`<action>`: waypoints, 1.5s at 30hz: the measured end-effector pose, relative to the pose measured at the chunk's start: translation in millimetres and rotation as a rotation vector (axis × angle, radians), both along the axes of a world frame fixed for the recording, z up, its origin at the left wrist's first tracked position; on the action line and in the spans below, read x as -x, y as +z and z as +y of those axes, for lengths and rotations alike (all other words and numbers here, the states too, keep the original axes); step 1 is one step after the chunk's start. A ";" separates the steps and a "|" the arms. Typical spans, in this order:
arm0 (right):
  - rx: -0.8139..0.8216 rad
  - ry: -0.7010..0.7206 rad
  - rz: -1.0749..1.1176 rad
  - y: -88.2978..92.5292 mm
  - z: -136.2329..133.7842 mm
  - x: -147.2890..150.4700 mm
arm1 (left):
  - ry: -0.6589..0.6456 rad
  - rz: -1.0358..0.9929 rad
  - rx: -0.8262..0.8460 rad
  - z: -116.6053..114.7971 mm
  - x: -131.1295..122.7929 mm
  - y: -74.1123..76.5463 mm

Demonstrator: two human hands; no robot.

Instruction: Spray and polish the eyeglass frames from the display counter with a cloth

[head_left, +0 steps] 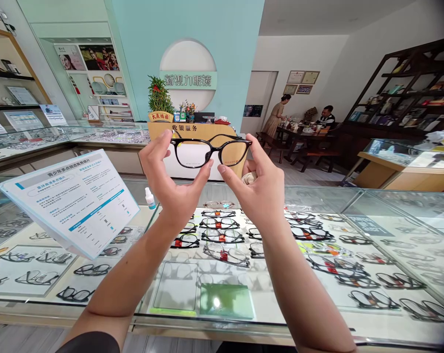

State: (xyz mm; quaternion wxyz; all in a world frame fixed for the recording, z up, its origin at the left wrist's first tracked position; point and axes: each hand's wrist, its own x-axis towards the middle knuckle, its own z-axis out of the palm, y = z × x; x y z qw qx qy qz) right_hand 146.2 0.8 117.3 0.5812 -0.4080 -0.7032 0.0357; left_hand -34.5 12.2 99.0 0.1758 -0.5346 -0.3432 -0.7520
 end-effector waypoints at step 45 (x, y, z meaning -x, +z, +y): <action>0.116 0.064 -0.032 7.0 -7.8 10.1 | 0.114 0.159 -0.244 0.5 3.7 6.9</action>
